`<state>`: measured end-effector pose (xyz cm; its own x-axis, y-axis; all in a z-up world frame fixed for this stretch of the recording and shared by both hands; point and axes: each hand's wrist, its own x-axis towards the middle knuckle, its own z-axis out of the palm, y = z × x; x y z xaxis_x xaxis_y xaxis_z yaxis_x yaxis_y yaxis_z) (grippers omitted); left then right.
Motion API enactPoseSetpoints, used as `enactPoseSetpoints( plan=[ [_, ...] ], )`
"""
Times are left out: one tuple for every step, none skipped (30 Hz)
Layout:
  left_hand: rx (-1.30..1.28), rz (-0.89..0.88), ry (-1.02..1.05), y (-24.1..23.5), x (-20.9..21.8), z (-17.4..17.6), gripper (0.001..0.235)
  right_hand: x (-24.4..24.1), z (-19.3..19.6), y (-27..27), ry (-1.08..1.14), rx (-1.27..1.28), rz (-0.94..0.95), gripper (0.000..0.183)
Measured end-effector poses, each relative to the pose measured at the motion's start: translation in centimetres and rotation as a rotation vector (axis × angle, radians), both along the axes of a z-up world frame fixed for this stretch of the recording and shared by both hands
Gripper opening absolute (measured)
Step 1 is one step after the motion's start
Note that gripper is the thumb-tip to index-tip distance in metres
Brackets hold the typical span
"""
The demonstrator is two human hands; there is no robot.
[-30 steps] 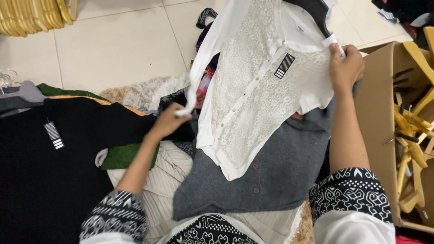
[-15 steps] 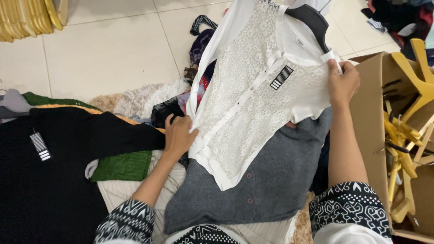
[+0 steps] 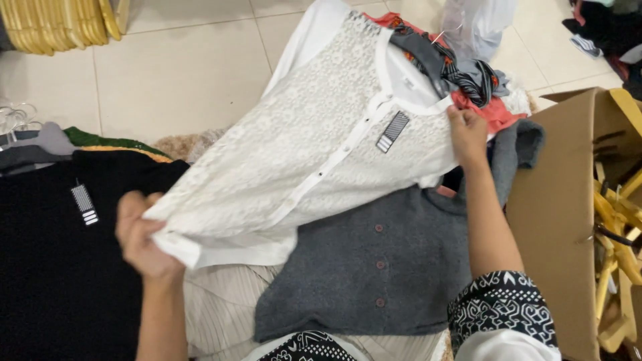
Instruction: The person buttons a white cardigan, places it on a hanger, and sets it aside. They then button a gray cardigan, place it on a hanger, and set it aside. Finally, they place a dark blue patterned cardigan on a hanger.
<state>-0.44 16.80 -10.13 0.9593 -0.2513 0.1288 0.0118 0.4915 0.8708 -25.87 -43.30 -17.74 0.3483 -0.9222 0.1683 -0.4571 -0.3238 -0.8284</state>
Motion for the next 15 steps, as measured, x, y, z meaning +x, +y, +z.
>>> enactPoseSetpoints(
  plan=[
    [-0.034, 0.022, -0.084, 0.5, -0.7, 2.3, 0.024, 0.9, 0.8, 2.2, 0.03, -0.016, 0.06, 0.032],
    [-0.068, 0.046, -0.167, 1.1, -1.4, 4.6, 0.024, 1.8, 1.7, 4.4, 0.061, -0.033, 0.121, 0.041],
    [-0.067, 0.059, -0.17, 2.0, -1.6, 5.0, 0.024, 2.6, 1.6, 5.3, 0.058, -0.033, 0.134, 0.041],
    [-0.078, 0.042, -0.12, 3.0, -1.7, 5.4, 0.022, 3.4, 1.5, 6.2, 0.047, 0.003, 0.148, 0.04],
    [-0.09, 0.029, -0.07, 3.9, -2.0, 5.8, 0.021, 4.3, 1.4, 7.2, 0.035, 0.038, 0.165, 0.038],
    [-0.089, 0.046, -0.074, 5.0, -2.2, 5.6, 0.021, 5.0, 1.7, 8.1, 0.032, 0.038, 0.182, 0.038],
    [-0.131, 0.051, -0.002, 6.1, -2.4, 5.3, 0.022, 5.9, 2.0, 9.0, 0.072, 0.043, 0.191, 0.037],
    [-0.176, 0.057, 0.069, 7.3, -2.6, 5.1, 0.023, 6.9, 2.3, 10.0, 0.113, 0.047, 0.2, 0.037],
    [-0.174, 0.089, 0.063, 8.2, -3.1, 6.1, 0.023, 7.7, 1.9, 10.1, 0.11, 0.049, 0.232, 0.037],
    [-0.15, 0.077, 0.068, 9.1, -3.6, 7.1, 0.022, 8.6, 1.4, 10.3, 0.12, 0.032, 0.239, 0.033],
    [-0.123, 0.077, 0.075, 10.3, -4.2, 8.2, 0.022, 9.9, 0.8, 10.6, 0.13, 0.017, 0.258, 0.031],
    [-0.117, 0.121, 0.071, 11.8, -4.5, 8.6, 0.022, 11.2, 0.7, 11.3, 0.128, 0.022, 0.302, 0.031],
    [-0.163, 0.119, 0.083, 13.3, -4.9, 8.9, 0.024, 12.5, 0.5, 12.0, 0.091, 0.029, 0.335, 0.031],
    [-0.21, 0.118, 0.094, 14.9, -5.5, 9.3, 0.026, 13.8, 0.3, 12.8, 0.053, 0.039, 0.368, 0.032],
    [-0.205, 0.161, 0.088, 15.8, -6.3, 10.1, 0.026, 15.6, 1.1, 14.8, 0.052, 0.045, 0.412, 0.032]
  ],
)
